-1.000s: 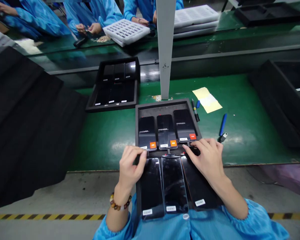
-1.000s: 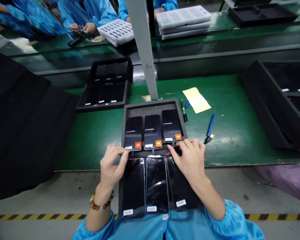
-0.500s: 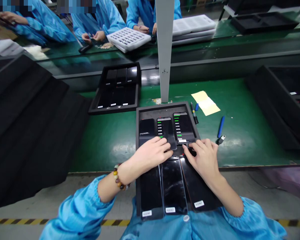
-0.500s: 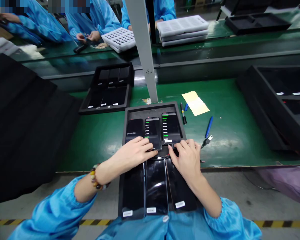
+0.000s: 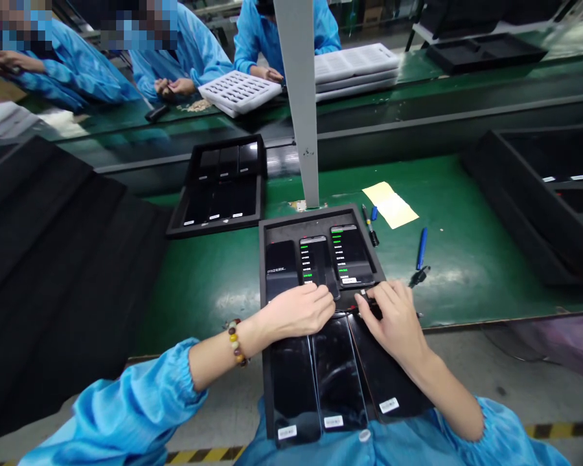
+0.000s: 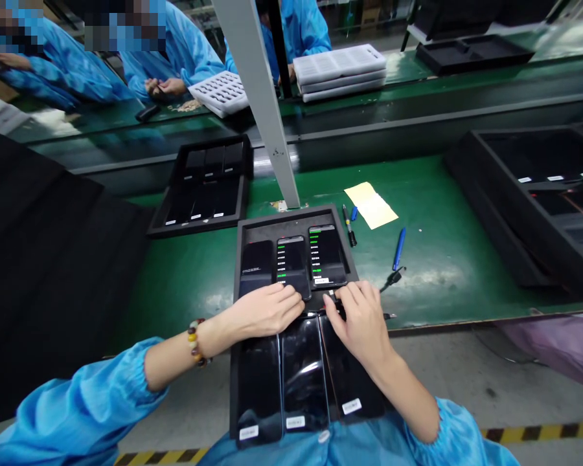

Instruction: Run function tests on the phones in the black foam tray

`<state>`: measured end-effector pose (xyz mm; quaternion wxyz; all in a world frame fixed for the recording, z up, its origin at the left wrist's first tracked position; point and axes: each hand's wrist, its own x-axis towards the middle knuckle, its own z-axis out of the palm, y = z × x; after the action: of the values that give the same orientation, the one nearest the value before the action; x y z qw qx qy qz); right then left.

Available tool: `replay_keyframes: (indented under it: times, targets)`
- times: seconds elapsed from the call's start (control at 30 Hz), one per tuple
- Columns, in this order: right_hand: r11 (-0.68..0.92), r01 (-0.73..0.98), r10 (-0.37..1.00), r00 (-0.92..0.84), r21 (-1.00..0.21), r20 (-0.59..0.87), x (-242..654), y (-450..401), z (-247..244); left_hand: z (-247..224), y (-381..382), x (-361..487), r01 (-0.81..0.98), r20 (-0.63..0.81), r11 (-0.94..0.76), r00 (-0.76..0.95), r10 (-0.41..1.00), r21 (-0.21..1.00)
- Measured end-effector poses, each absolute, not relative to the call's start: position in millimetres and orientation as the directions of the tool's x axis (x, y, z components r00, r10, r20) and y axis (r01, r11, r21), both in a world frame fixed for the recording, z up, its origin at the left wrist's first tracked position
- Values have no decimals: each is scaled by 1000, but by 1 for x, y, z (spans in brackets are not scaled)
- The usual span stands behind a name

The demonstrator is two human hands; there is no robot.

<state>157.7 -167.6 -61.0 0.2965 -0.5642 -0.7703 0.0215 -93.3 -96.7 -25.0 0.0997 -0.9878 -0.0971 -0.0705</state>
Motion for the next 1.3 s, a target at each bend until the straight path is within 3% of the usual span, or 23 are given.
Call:
replay_keyframes:
  times: [0.23,0.43,0.53,0.6,0.67,0.7,0.8,0.87,0.97,1.07,1.17,1.3]
  targets:
    - [531,695,841,-364,-484,400,158,-178,-56,-24,-100,-95,169,348,-974,931,106,-154]
    - [514,624,857,-356,-588,372,154,-172,-52,-7,-97,-76,279,483,-957,851,207,-81]
    - [354,613,935,-207,-706,289,176,-161,-43,5,-102,-92,455,522,-888,744,417,62]
    - [149,638,972,46,-756,230,209,-146,-38,8,-113,-118,625,505,-726,545,669,287]
    - [-68,637,917,343,-767,203,253,-122,-36,6,-130,-146,713,314,-407,269,911,571]
    - [-123,635,886,416,-762,204,275,-108,-35,3,-139,-158,707,127,-196,150,981,680]
    - [-251,670,825,526,-699,208,321,-70,-36,-13,-165,-176,510,-423,325,85,902,796]
    - [-277,736,798,534,-618,279,324,-56,-36,-23,-176,-171,336,-590,518,159,792,786]
    - [24,835,850,272,-550,450,287,-62,-39,-29,-181,-151,89,-675,674,209,707,733]
    - [350,755,909,-129,-555,397,234,-85,-49,-26,-179,-133,-144,-721,741,169,672,656]
    - [450,642,893,-306,-621,330,199,-104,-62,-21,-177,-119,-318,-769,748,83,634,583]
    - [458,612,889,-321,-645,327,189,-111,-74,-20,-176,-99,-458,-783,692,-13,622,558]
